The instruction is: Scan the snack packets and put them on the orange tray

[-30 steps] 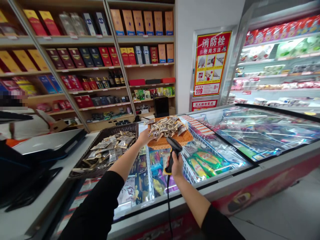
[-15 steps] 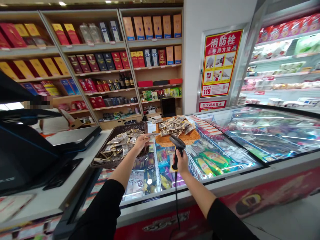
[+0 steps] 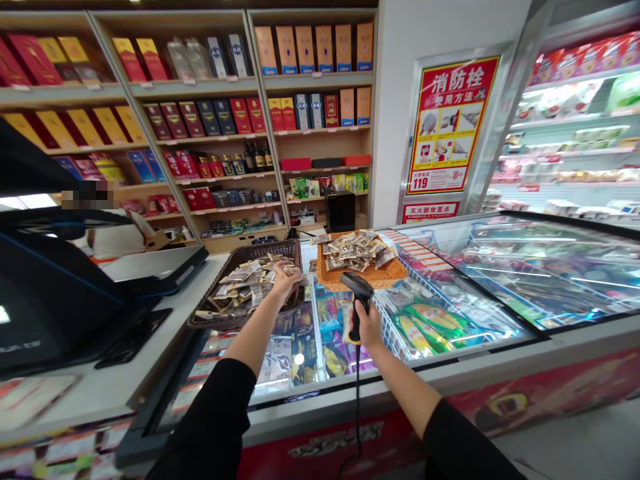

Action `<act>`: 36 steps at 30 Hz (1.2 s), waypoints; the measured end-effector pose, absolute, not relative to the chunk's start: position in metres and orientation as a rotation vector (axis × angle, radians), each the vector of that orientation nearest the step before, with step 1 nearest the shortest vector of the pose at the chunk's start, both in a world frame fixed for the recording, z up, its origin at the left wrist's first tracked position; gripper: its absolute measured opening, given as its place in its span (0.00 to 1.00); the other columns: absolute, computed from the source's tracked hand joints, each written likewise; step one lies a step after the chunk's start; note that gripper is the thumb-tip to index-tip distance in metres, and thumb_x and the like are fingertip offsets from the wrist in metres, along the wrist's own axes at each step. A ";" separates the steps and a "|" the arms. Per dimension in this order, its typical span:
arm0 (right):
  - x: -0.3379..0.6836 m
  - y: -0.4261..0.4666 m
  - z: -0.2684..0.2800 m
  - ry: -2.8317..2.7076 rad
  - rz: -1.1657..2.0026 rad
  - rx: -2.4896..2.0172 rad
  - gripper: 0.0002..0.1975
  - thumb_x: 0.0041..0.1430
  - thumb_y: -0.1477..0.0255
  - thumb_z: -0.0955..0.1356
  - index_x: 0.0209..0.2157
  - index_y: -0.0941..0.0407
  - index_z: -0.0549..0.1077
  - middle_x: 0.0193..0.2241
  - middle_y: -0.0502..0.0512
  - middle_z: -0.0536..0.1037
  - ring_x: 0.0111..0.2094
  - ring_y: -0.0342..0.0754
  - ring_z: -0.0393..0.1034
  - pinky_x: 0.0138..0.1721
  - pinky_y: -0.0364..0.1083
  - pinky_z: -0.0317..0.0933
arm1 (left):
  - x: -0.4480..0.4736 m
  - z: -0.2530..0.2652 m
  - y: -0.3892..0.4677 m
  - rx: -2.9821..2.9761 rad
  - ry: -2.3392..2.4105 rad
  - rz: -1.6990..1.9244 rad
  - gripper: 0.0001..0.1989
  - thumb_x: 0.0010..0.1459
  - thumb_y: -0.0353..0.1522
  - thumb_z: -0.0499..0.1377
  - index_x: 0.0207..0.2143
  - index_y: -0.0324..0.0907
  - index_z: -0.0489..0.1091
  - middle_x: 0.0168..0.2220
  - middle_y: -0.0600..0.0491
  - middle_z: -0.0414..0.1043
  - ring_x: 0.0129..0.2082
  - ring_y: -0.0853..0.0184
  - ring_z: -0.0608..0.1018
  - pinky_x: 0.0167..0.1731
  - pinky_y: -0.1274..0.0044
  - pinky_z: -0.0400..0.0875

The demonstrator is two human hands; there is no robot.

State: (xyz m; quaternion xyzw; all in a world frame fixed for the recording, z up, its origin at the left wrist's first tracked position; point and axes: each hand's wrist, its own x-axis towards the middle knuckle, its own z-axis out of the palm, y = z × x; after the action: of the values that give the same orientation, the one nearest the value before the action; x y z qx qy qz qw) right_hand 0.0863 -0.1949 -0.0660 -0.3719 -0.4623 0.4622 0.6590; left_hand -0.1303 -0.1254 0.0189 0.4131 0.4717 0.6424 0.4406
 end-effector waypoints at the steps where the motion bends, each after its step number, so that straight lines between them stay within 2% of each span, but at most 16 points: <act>1: 0.086 -0.196 -0.065 -1.061 1.051 -0.839 0.17 0.57 0.52 0.65 0.32 0.52 0.62 0.18 0.43 0.67 0.13 0.42 0.61 0.14 0.43 0.56 | -0.130 0.019 -0.125 1.000 1.143 1.587 0.36 0.32 0.23 0.67 0.44 0.45 0.56 0.30 0.59 0.73 0.24 0.71 0.75 0.24 0.80 0.69; 6: 0.084 -0.204 -0.060 -1.194 1.097 -0.798 0.16 0.58 0.54 0.64 0.33 0.52 0.62 0.18 0.43 0.66 0.13 0.41 0.59 0.15 0.42 0.56 | -0.128 0.023 -0.126 1.002 0.992 1.478 0.18 0.35 0.30 0.69 0.30 0.38 0.69 0.29 0.51 0.75 0.27 0.70 0.76 0.27 0.79 0.68; 10: 0.082 -0.211 -0.056 -1.340 1.095 -0.812 0.14 0.60 0.56 0.63 0.33 0.53 0.62 0.17 0.43 0.66 0.13 0.42 0.59 0.15 0.41 0.55 | -0.128 0.023 -0.127 0.985 1.038 1.521 0.21 0.35 0.39 0.72 0.31 0.38 0.74 0.28 0.53 0.75 0.27 0.72 0.74 0.26 0.81 0.66; 15: 0.082 -0.216 -0.052 -1.604 0.835 -0.977 0.12 0.60 0.60 0.63 0.34 0.55 0.66 0.15 0.46 0.67 0.15 0.45 0.64 0.20 0.43 0.58 | -0.134 0.018 -0.124 1.024 1.153 1.601 0.24 0.36 0.45 0.70 0.34 0.40 0.76 0.25 0.55 0.72 0.25 0.72 0.73 0.24 0.81 0.65; 18: 0.082 -0.217 -0.051 -1.671 0.749 -1.008 0.13 0.60 0.60 0.63 0.36 0.56 0.68 0.16 0.48 0.69 0.18 0.47 0.66 0.22 0.43 0.58 | -0.135 0.016 -0.123 1.086 1.200 1.603 0.24 0.35 0.44 0.70 0.35 0.40 0.76 0.26 0.55 0.72 0.26 0.72 0.72 0.24 0.82 0.64; 27: 0.082 -0.217 -0.052 -1.561 0.841 -0.956 0.12 0.59 0.60 0.64 0.35 0.55 0.70 0.15 0.46 0.68 0.16 0.46 0.64 0.20 0.43 0.57 | -0.132 0.018 -0.124 1.095 1.206 1.582 0.22 0.35 0.41 0.70 0.34 0.40 0.77 0.29 0.52 0.74 0.27 0.69 0.73 0.25 0.80 0.66; 31: 0.082 -0.216 -0.054 -1.496 0.918 -0.933 0.13 0.58 0.59 0.65 0.34 0.54 0.68 0.15 0.45 0.68 0.15 0.44 0.63 0.19 0.42 0.57 | -0.134 0.018 -0.123 1.096 1.244 1.614 0.18 0.41 0.40 0.67 0.33 0.39 0.76 0.28 0.53 0.73 0.28 0.68 0.73 0.26 0.79 0.67; 34: 0.081 -0.215 -0.057 -1.386 0.994 -0.900 0.13 0.58 0.57 0.65 0.32 0.53 0.65 0.16 0.44 0.67 0.13 0.43 0.61 0.17 0.42 0.56 | -0.140 0.020 -0.128 1.098 1.552 1.780 0.16 0.49 0.38 0.61 0.40 0.40 0.74 0.32 0.51 0.72 0.35 0.64 0.75 0.34 0.75 0.70; 36: 0.082 -0.214 -0.058 -1.303 1.046 -0.867 0.14 0.58 0.56 0.65 0.33 0.53 0.64 0.16 0.44 0.67 0.13 0.42 0.60 0.15 0.41 0.56 | -0.143 0.023 -0.135 1.086 1.920 1.909 0.23 0.49 0.33 0.60 0.50 0.40 0.70 0.42 0.47 0.71 0.46 0.58 0.73 0.46 0.70 0.68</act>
State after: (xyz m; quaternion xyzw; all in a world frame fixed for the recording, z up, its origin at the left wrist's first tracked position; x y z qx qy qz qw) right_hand 0.0817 -0.2136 -0.0584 -0.3723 -0.5596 0.4490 0.5887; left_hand -0.1433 -0.1346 0.0235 0.3701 0.6541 0.6501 0.1119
